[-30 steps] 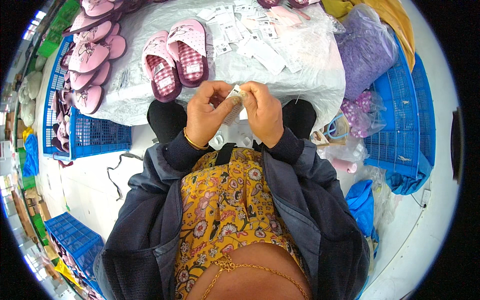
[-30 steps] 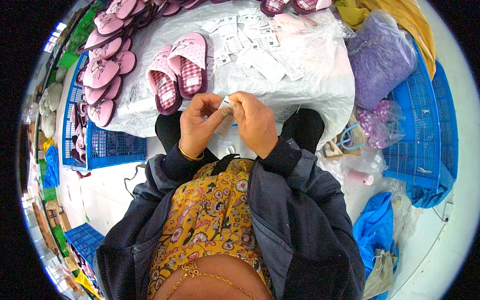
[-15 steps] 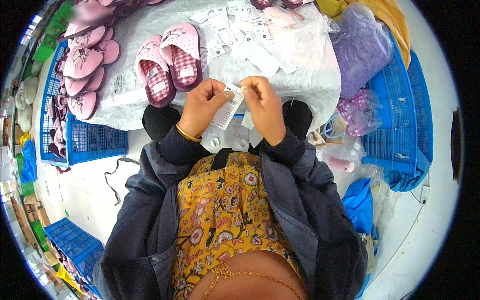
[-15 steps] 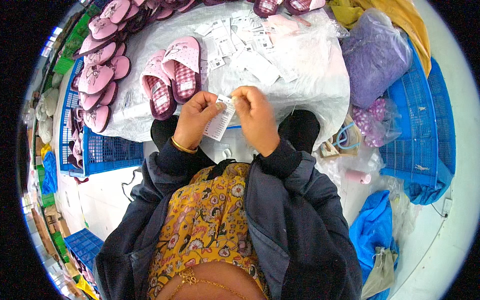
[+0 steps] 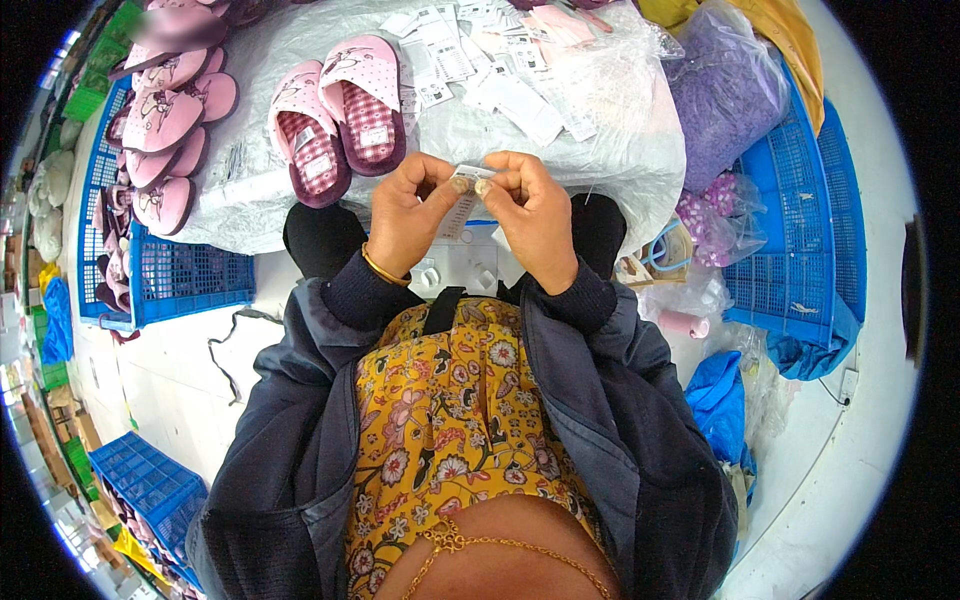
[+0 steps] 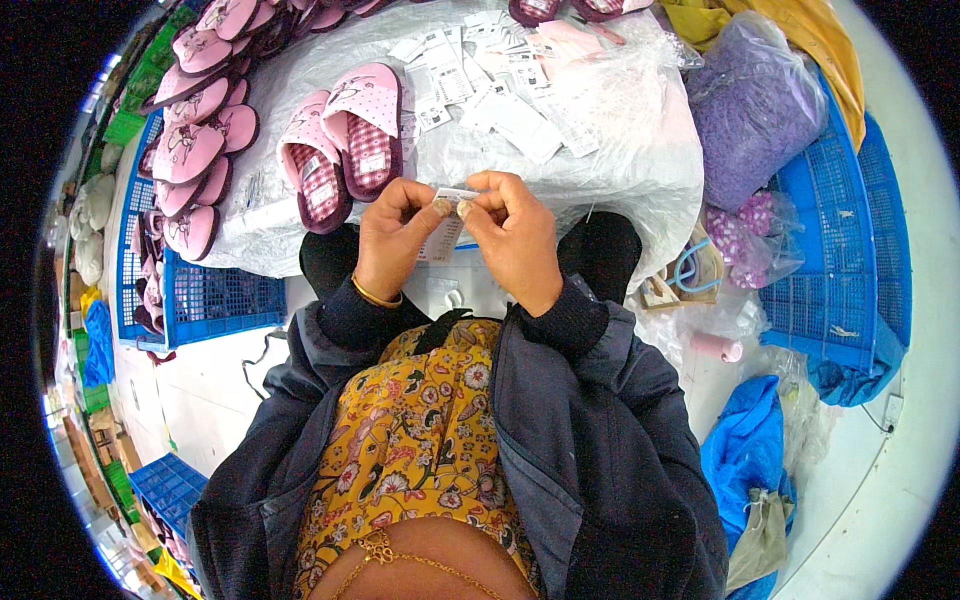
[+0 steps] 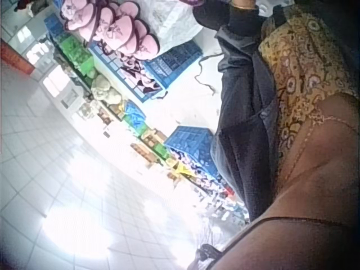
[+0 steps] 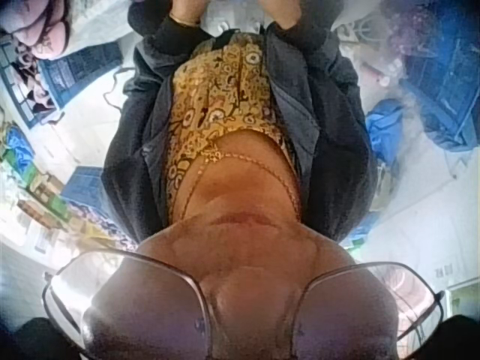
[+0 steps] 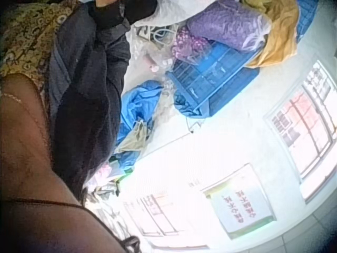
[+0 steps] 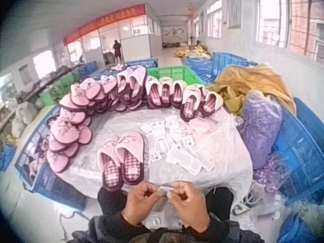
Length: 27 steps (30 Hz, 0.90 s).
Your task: The person repeatedly picks up pink slippers and white paper tags, then attaches each tag to a slipper using a small plastic fastener. The person handles the slippers and tags one at a time, placing the tagged slippers back on the table.
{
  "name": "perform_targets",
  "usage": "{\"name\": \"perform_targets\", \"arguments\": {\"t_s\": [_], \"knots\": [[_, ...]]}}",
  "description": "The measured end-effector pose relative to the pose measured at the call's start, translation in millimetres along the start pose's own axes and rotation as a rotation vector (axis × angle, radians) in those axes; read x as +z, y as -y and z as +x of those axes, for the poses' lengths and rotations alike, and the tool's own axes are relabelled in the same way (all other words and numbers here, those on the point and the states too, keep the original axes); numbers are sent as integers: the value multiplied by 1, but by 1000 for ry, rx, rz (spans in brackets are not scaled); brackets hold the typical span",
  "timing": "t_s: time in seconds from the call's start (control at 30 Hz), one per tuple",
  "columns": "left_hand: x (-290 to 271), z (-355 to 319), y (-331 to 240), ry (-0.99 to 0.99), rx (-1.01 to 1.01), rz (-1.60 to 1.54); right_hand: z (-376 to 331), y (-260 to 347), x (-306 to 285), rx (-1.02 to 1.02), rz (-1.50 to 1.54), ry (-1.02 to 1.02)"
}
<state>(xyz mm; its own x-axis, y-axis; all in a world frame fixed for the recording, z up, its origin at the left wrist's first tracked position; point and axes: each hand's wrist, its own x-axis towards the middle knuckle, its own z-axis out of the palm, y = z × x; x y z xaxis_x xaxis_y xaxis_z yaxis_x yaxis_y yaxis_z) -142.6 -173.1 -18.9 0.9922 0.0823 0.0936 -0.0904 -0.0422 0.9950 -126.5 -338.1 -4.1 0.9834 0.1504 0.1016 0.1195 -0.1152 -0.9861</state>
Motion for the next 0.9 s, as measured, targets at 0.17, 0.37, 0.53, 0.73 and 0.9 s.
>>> {"name": "perform_targets", "arguments": {"t_s": [0.17, 0.37, 0.53, 0.73, 0.9], "knots": [[2, -1, 6, -17, 132, 70, 0, -7, 0, 6, 7, -10], [3, -4, 2, -36, 265, 269, 1, -12, -1, 31, 100, 6], [-4, -2, -3, 87, 305, 299, 0, -13, -7, 70, 111, 50], [-11, 6, 1, 275, -217, -34, -5, -18, -7, -23, 78, 108], [-17, 9, 27, 399, -334, -115, -9, -20, -10, -72, -153, 133]]}}
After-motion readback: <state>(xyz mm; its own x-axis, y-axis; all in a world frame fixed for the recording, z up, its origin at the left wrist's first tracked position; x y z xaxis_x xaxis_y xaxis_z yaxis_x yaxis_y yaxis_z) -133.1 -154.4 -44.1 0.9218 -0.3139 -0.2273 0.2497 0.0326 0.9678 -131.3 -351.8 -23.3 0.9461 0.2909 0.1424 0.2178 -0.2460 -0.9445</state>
